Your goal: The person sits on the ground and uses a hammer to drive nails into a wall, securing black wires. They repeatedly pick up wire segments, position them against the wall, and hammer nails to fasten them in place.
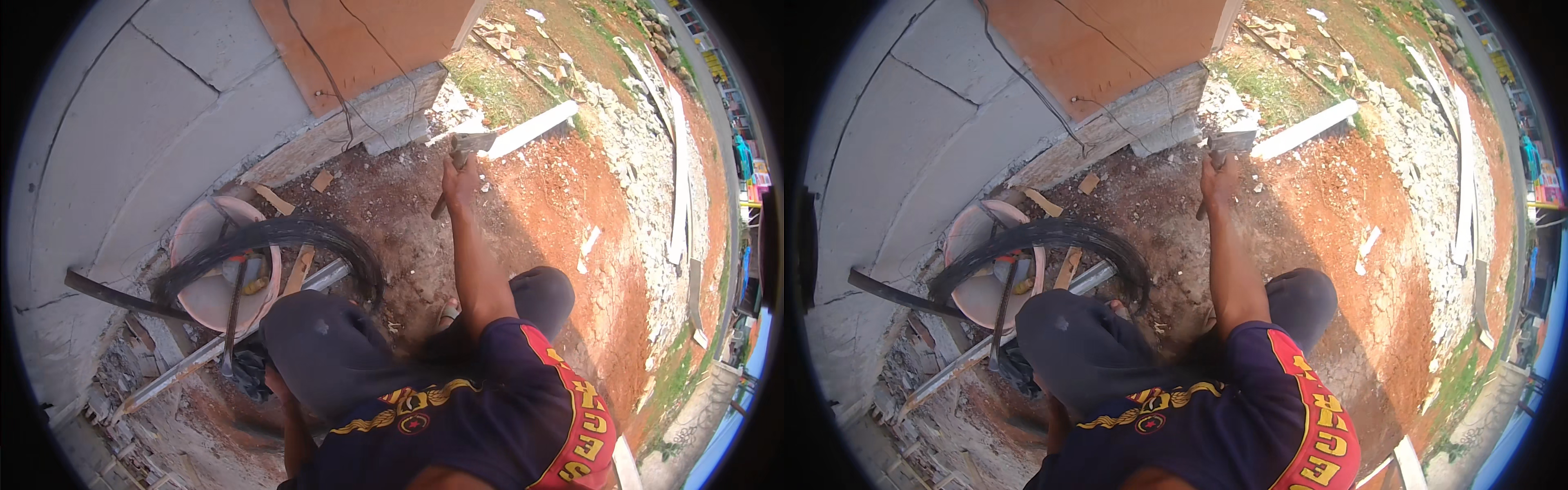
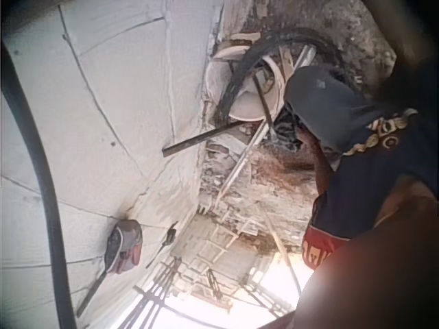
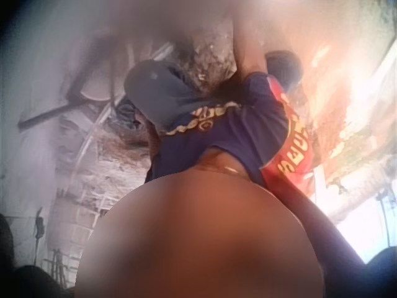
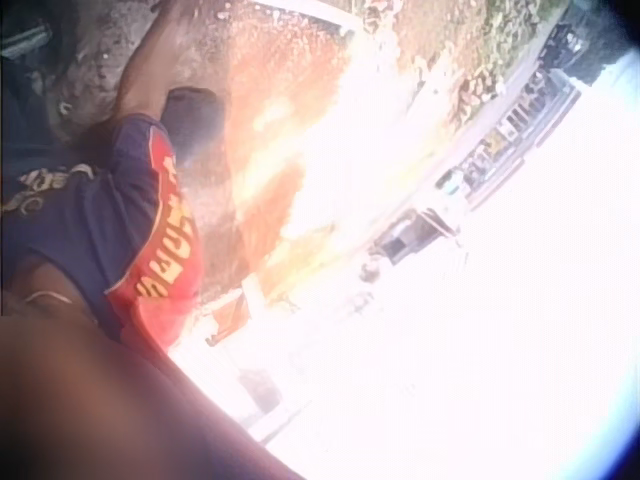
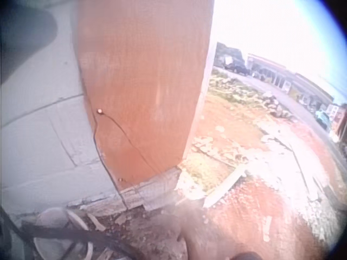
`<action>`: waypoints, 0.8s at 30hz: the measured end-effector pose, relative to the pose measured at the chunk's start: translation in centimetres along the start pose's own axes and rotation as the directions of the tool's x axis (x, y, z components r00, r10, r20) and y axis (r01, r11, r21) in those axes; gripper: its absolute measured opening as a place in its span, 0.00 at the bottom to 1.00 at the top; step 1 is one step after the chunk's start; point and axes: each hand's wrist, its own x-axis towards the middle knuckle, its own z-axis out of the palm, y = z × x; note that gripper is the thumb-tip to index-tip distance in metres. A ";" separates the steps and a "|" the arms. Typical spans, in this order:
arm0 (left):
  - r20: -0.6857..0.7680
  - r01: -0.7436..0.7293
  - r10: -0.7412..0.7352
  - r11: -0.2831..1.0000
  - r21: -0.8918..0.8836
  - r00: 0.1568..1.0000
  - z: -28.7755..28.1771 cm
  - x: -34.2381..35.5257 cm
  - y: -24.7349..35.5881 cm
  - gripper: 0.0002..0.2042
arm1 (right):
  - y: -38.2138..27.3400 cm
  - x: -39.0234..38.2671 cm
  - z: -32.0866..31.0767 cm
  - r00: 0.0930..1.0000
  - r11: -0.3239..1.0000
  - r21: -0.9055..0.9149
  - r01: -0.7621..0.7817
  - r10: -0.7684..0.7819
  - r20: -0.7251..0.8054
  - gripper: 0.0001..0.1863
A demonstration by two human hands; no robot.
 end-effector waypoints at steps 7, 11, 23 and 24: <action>0.136 0.326 -0.338 0.606 -0.726 0.931 -17.8 -7.3 -0.4 0.17 | 0.6 5.0 -5.0 0.989 0.968 -0.200 -0.150 0.144 -0.043 0.17; 0.182 0.570 -0.585 0.593 -0.569 0.790 -27.0 -10.5 2.1 0.09 | -3.2 9.2 -14.9 0.961 0.881 -0.399 -0.255 0.277 -0.002 0.21; 0.513 0.530 -0.499 0.842 0.097 0.698 -42.6 -22.2 16.8 0.12 | -19.1 16.9 -49.9 0.885 0.666 -0.635 -0.392 0.462 -0.061 0.22; 0.544 0.529 -0.477 0.846 0.071 0.690 -42.9 -22.4 18.7 0.12 | -20.2 18.0 -50.4 0.889 0.703 -0.595 -0.391 0.457 -0.044 0.22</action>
